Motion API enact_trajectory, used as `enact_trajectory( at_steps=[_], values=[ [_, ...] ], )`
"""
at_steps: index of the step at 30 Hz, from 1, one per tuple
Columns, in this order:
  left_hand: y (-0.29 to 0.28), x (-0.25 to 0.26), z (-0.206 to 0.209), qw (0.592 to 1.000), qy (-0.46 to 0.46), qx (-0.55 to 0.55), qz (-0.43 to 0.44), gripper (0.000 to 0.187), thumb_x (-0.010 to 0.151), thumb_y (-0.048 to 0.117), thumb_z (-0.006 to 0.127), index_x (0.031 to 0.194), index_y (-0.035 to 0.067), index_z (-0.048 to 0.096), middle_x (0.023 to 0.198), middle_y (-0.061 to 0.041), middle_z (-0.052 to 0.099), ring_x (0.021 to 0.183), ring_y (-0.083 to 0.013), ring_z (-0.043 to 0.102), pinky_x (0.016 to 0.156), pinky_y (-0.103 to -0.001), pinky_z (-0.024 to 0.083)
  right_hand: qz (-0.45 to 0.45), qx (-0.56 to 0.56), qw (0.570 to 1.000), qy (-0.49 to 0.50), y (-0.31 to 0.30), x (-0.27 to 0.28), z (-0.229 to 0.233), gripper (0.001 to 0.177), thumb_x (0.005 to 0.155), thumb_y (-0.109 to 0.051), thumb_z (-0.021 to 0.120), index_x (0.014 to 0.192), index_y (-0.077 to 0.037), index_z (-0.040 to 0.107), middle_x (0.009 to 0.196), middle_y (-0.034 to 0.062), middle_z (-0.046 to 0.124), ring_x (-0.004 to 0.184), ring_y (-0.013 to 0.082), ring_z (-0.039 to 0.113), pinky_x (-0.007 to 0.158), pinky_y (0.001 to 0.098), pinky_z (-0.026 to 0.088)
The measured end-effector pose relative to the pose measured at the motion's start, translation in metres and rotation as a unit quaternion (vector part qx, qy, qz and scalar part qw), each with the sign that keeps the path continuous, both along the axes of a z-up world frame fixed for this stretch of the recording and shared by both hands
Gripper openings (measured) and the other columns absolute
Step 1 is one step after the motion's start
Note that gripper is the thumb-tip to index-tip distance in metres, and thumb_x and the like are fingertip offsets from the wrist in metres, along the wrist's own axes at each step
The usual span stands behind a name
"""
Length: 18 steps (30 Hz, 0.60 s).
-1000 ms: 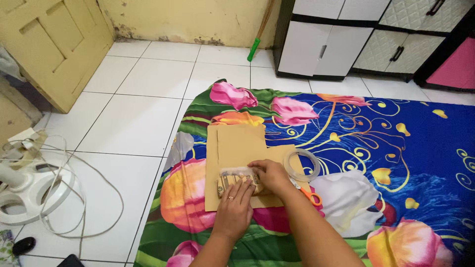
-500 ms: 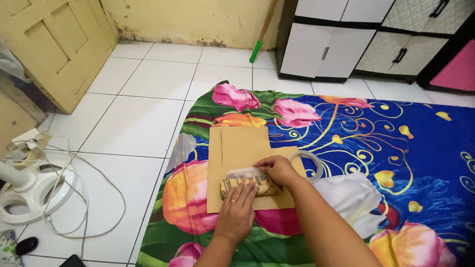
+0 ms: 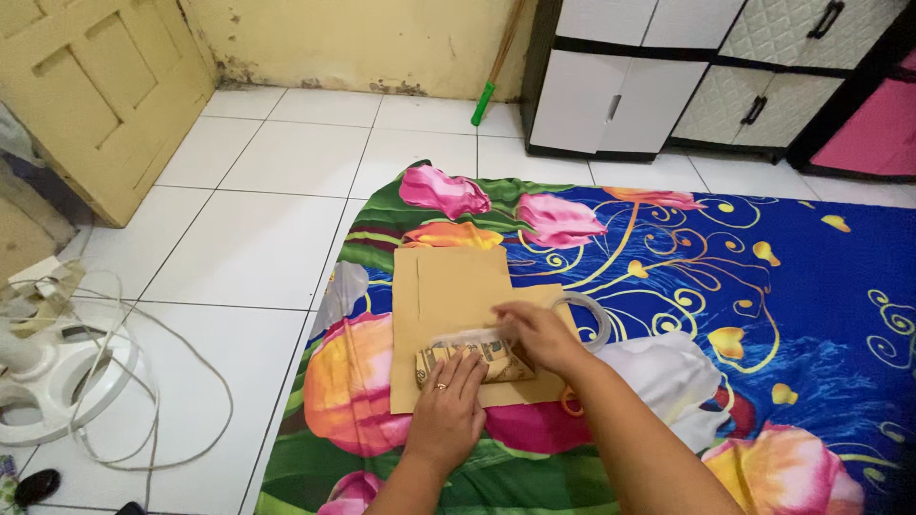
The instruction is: The person wraps a small rectangular item in brown paper, secures it with clear tape, and trims the excess paper with scissors. They then fold the edges and apply additional tape to complete the package.
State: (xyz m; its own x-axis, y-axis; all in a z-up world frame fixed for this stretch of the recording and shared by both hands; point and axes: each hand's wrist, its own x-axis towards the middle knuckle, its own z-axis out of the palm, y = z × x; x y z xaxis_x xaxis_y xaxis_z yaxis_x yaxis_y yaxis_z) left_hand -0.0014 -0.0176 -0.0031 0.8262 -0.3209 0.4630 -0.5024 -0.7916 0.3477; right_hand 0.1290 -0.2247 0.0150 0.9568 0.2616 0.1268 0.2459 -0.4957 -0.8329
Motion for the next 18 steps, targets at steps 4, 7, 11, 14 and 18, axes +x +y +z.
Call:
enact_trajectory(
  at_steps=[4, 7, 11, 14, 18],
  values=[
    [0.000, 0.000, -0.001, 1.000, -0.012, -0.004, 0.000, 0.056, 0.082, 0.013, 0.063, 0.136, 0.002, 0.055, 0.146, -0.015, 0.053, 0.141, -0.0339, 0.042, 0.118, -0.050, 0.027, -0.246, -0.007, 0.961, -0.122, -0.028, -0.022, 0.022, 0.028, 0.093, -0.023, 0.068, 0.114, -0.006, 0.072, 0.106, 0.0123, 0.075, 0.099, 0.0242, 0.074, 0.089, 0.0362, 0.057],
    [0.000, -0.002, -0.006, 1.000, -0.025, 0.007, 0.004, 0.057, 0.084, 0.014, 0.061, 0.139, 0.000, 0.053, 0.146, -0.016, 0.052, 0.139, -0.0344, 0.043, 0.118, -0.050, 0.027, -0.244, -0.139, 0.956, -0.085, -0.045, -0.040, 0.026, 0.032, 0.084, -0.026, 0.077, 0.108, -0.004, 0.074, 0.108, 0.0150, 0.072, 0.100, 0.0301, 0.071, 0.087, 0.0402, 0.055],
    [-0.002, 0.000, -0.006, 1.000, -0.015, 0.000, 0.006, 0.057, 0.086, 0.014, 0.059, 0.141, 0.000, 0.051, 0.147, -0.015, 0.051, 0.140, -0.0348, 0.041, 0.118, -0.050, 0.027, -0.164, -0.296, 0.936, -0.098, -0.052, -0.058, 0.019, 0.031, 0.079, -0.027, 0.078, 0.106, -0.012, 0.078, 0.106, 0.0085, 0.075, 0.099, 0.0304, 0.069, 0.090, 0.0480, 0.046],
    [-0.002, -0.003, 0.000, 0.999, -0.049, 0.001, 0.004, 0.054, 0.087, 0.017, 0.060, 0.138, 0.001, 0.053, 0.148, -0.014, 0.050, 0.141, -0.0345, 0.040, 0.118, -0.051, 0.027, -0.197, -0.210, 0.942, -0.170, -0.053, -0.062, 0.017, 0.021, 0.085, -0.019, 0.074, 0.103, -0.010, 0.078, 0.103, 0.0089, 0.075, 0.099, 0.0289, 0.070, 0.091, 0.0455, 0.049],
    [-0.004, -0.007, 0.018, 0.995, -0.078, -0.056, -0.013, 0.048, 0.088, 0.020, 0.063, 0.133, 0.005, 0.055, 0.148, -0.015, 0.049, 0.139, -0.0359, 0.041, 0.118, -0.052, 0.030, -0.196, -0.012, 0.962, -0.191, -0.059, -0.072, 0.020, 0.019, 0.090, -0.006, 0.069, 0.109, -0.004, 0.072, 0.108, 0.0107, 0.072, 0.100, 0.0250, 0.070, 0.089, 0.0390, 0.055]
  ],
)
